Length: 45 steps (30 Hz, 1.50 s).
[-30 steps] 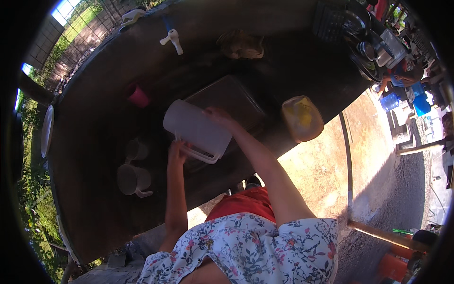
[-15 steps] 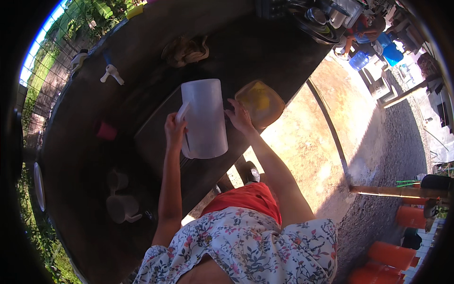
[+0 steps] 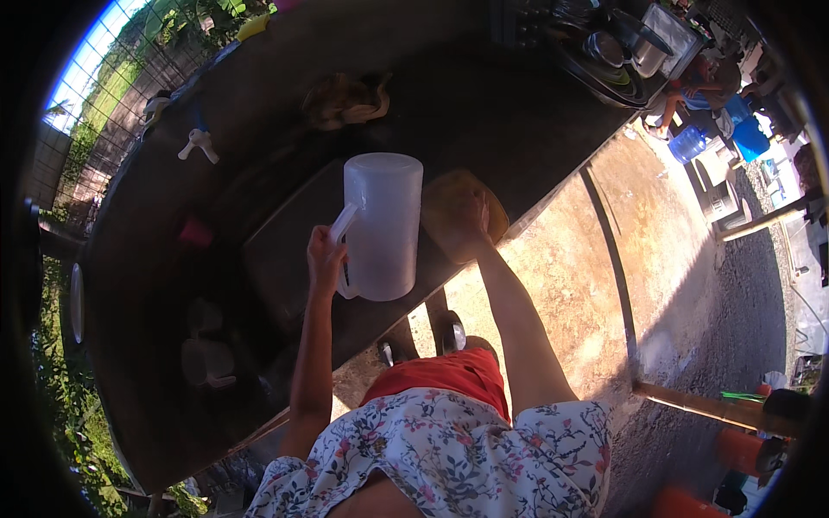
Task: The person washes several plastic containers at an outdoor sink. They scrub a large jug, a small pitcher, and a cup with a sponge, rinse each under running water, and place them on the sink surface.
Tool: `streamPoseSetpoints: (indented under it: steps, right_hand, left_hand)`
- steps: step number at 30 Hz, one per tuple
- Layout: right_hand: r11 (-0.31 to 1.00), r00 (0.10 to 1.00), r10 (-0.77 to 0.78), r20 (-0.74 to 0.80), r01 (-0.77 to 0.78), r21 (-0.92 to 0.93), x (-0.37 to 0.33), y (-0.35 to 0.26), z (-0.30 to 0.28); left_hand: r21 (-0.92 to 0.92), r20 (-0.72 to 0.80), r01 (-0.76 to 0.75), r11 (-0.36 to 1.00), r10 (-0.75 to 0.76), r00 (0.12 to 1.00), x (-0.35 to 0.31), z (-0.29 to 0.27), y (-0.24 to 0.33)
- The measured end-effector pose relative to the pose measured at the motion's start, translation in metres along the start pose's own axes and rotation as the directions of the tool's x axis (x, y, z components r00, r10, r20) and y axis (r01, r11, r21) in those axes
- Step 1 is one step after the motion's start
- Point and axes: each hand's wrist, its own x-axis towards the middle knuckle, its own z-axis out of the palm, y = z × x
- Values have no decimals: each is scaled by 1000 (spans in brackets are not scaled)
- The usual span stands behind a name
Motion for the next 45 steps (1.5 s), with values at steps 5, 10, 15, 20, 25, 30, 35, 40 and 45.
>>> streamPoseSetpoints:
  steps: [5, 10, 15, 20, 25, 30, 35, 40, 45]
  right_hand:
    - [421, 990, 39, 135, -139, 896, 21, 31, -16]
    - [-372, 922, -197, 332, -384, 845, 34, -8, -96]
    - [820, 899, -330, 289, 121, 559, 23, -98, -141]
    - [750, 848, -530, 30, 452, 483, -17, -86, -145]
    - [948, 960, -137, 243, 57, 313, 14, -91, -147]
    - [865, 887, -462, 18, 446, 231, -9, -117, -132]
    - [849, 918, -392, -64, 388, 358, -55, -119, -125]
    - [552, 855, -518, 32, 305, 776, -95, -177, -67]
    - [602, 675, -733, 85, 585, 544, -113, -156, -42]
  left_hand:
    - [93, -103, -149, 984, 158, 982, -25, 16, -10]
    - [200, -57, -225, 954, 240, 969, -40, 54, 13]
    - [514, 111, -392, 763, 394, 912, -38, 87, 25]
    - [544, 85, -412, 731, 440, 894, -30, 87, 29]
    - [596, 219, -457, 660, 413, 884, -39, 98, 36]
    - [764, 146, -266, 587, 244, 959, -31, 99, 49]
    - [850, 140, -198, 489, 154, 978, -22, 59, 59]
    - [872, 157, -129, 471, -19, 987, -19, 34, 54]
    - [758, 289, -128, 640, -153, 945, -1, 16, 28]
